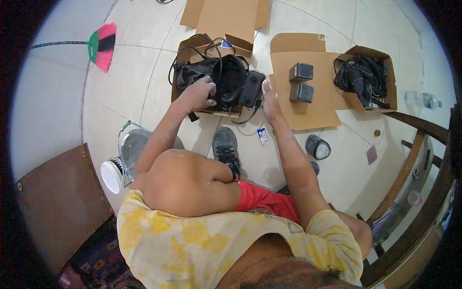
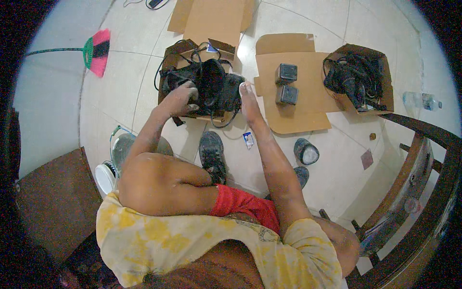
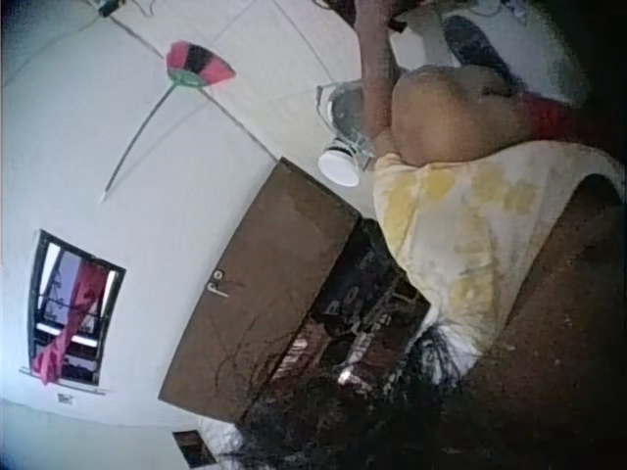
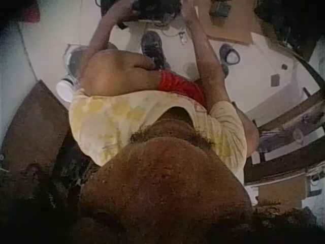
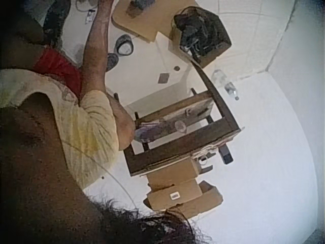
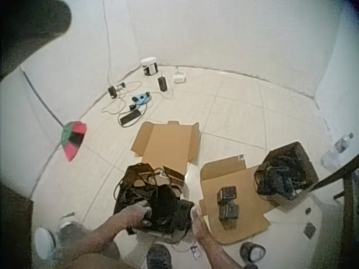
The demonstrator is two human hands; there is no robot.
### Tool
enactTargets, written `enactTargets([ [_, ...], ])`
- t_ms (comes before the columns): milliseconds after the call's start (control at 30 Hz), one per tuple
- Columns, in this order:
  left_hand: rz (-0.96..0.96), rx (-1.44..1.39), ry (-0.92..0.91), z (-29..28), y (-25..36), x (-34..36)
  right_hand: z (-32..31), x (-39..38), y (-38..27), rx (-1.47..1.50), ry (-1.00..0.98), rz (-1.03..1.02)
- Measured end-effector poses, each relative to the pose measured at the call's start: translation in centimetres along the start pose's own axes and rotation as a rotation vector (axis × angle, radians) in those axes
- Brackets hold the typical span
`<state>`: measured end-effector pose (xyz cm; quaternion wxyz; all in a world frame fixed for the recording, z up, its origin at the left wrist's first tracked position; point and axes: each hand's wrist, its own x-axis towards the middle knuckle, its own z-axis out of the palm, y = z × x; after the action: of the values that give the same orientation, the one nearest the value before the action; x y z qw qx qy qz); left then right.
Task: The person cleans a black electronic device with a white cloth, wiping the casing and the lens.
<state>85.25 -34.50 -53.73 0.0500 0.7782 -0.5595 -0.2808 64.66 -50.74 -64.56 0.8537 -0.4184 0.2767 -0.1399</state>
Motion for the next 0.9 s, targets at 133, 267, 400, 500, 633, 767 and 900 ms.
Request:
enactTargets([
  [133, -0.075, -0.039, 0.024, -3.2, 3.1, 1.7, -0.5, -0.4, -0.1, -0.111, -0.023, -0.024],
  [267, 0.290, -0.096, 0.499, -4.9, 5.1, 4.9, 2.7, -1.8, -3.5, -0.171, -0.048, -0.047],
  [400, 0.477, -0.150, 0.277, -3.7, 3.2, 8.5, 2.2, -1.7, -3.9, -0.316, -0.020, -0.085],
  [500, 0.317, -0.290, 0.217, -3.1, 2.9, 8.6, 2.2, -2.3, -4.3, -0.354, 0.004, -0.027],
  [633, 0.137, -0.538, 0.393, -3.8, 4.0, 8.6, -1.2, -0.4, 0.2, -0.309, -0.042, -0.085],
  [767, 0.045, -1.433, 0.363, -4.6, 3.5, 7.1, -1.3, -0.3, -0.2, -0.445, 0.010, -0.145],
  [900, -0.015, -1.756, 0.237, -5.9, 3.8, 4.4, 0.9, -1.1, -2.4, -0.219, -0.006, 0.008],
])
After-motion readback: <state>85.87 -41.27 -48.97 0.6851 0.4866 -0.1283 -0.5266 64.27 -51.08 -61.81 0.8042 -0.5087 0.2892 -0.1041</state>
